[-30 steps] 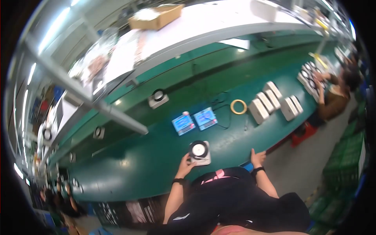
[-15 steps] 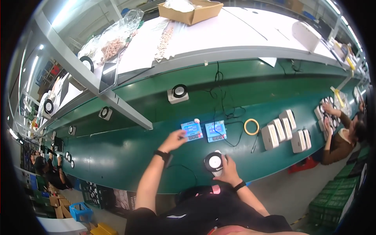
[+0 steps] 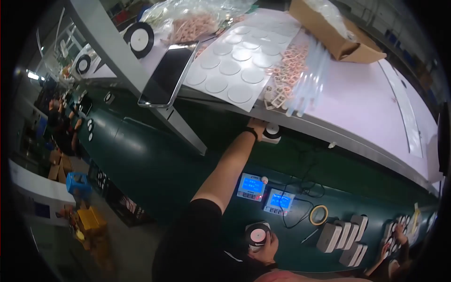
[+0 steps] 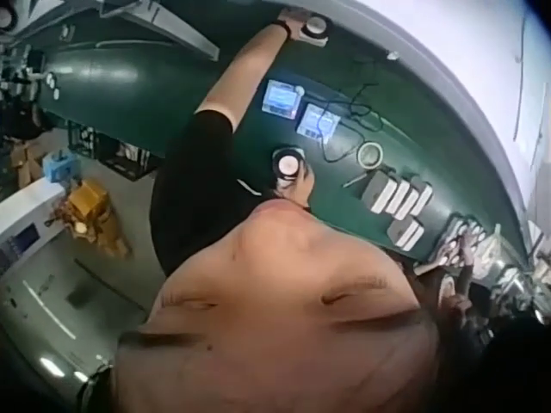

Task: The person places speakers onto testing devices, presses buttons to test them, and moves the tested speakers to the side. They then pick up white boxes from a stack, place the speakers inside them, and set the boxes aside.

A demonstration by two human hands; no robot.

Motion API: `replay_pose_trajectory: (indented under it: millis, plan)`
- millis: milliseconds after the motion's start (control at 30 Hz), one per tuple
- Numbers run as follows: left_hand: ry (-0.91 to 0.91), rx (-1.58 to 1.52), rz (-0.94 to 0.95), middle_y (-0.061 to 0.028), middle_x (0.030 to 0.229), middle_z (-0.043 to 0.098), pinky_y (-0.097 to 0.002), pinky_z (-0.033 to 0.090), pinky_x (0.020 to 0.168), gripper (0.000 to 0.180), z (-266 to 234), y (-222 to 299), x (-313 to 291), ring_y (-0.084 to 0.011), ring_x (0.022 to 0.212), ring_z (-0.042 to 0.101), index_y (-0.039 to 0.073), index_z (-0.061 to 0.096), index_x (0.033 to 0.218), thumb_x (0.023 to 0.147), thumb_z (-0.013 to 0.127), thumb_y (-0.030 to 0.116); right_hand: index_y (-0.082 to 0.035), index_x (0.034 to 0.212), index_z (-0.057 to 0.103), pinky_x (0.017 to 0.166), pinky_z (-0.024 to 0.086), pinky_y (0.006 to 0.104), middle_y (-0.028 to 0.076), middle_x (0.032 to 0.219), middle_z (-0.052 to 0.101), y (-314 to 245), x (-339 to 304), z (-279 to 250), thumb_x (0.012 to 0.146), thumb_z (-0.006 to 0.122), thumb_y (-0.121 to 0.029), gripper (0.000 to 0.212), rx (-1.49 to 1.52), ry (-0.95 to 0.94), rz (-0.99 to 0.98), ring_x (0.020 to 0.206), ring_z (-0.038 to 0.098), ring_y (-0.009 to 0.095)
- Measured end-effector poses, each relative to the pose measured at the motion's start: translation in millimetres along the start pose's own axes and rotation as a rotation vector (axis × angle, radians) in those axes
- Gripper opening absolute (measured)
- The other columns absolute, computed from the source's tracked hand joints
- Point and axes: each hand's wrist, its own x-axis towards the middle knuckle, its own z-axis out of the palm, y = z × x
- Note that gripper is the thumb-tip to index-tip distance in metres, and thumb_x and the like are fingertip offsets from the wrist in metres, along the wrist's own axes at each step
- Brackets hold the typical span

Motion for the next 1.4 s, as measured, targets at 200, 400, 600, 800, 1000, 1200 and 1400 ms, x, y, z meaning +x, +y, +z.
replay_pose_trajectory:
  millis: [200,400,600,800,1000,1200,1400]
  plan:
    - [-0.090,-0.228,-0.086,-0.0202,0.128,0.045,-0.0430,0.044,0.094,0.086,-31.4,13.1,-12.9,-0.0374,0.120,0.042,0.005,0.038,0.132,0.055,0.075,0.014,-0.006,0.133,0.036,0.089,0.040,0.0502,0.029,0.120,0.044,-0.3,-4.9,0.8,0.047,0.080,-0.037,0.101,-0.070,0.001,0.032,0.107,0.046,0.045]
    - [0.227,-0.425,-0.350,-0.0212,0.117,0.046,-0.0423,0.045,0.092,0.095,-72.5,1.2,-132.2,-0.0393,0.111,0.044,0.004,0.031,0.135,0.051,0.075,0.013,-0.006,0.132,0.036,0.091,0.039,0.0499,0.028,0.121,0.043,-4.8,-6.5,-1.7,0.048,0.080,-0.034,0.099,-0.082,0.031,-0.011,0.109,0.045,0.044]
    - [0.372,-0.502,-0.643,-0.0214,0.117,0.044,-0.0437,0.042,0.094,0.105,-72.5,8.3,-305.4,-0.0405,0.110,0.043,0.004,0.025,0.139,0.050,0.079,0.019,-0.005,0.131,0.037,0.094,0.038,0.0481,0.026,0.122,0.042,-9.7,-11.2,6.3,0.048,0.078,-0.027,0.095,-0.047,0.075,-0.015,0.111,0.044,0.043]
    - [0.266,-0.549,-0.878,-0.0220,0.117,0.042,-0.0461,0.044,0.089,0.102,-36.0,89.4,-423.7,-0.0419,0.107,0.043,0.006,0.029,0.137,0.051,0.080,0.027,-0.005,0.131,0.038,0.095,0.037,0.0476,0.025,0.121,0.042,-14.7,-13.8,6.3,0.049,0.078,-0.024,0.093,-0.099,0.148,0.015,0.111,0.043,0.043]
    - [0.177,-0.785,-0.617,-0.0194,0.110,0.048,-0.0438,0.047,0.085,0.087,-8.5,132.6,-458.8,-0.0349,0.102,0.050,0.004,0.036,0.131,0.061,0.079,0.031,-0.006,0.133,0.035,0.093,0.038,0.0475,0.023,0.118,0.043,-18.9,-7.3,12.9,0.050,0.079,-0.026,0.096,-0.135,0.265,0.152,0.108,0.044,0.042]
    - [-0.157,-1.318,-0.378,-0.0151,0.089,0.061,-0.0355,0.054,0.063,0.060,6.2,146.1,-446.2,-0.0226,0.074,0.064,0.001,0.042,0.121,0.073,0.073,0.019,-0.008,0.137,0.030,0.090,0.041,0.0454,0.023,0.115,0.045,-16.1,-3.7,9.4,0.046,0.086,-0.037,0.111,-0.148,0.193,0.376,0.104,0.047,0.041]
    - [-0.197,-1.311,-0.400,-0.0138,0.086,0.062,-0.0337,0.053,0.058,0.058,16.8,139.6,-437.6,-0.0224,0.068,0.065,0.001,0.042,0.119,0.073,0.074,0.017,-0.009,0.137,0.032,0.085,0.043,0.0461,0.021,0.111,0.049,-17.4,-3.7,9.8,0.047,0.086,-0.041,0.110,-0.142,0.189,0.346,0.100,0.050,0.039]
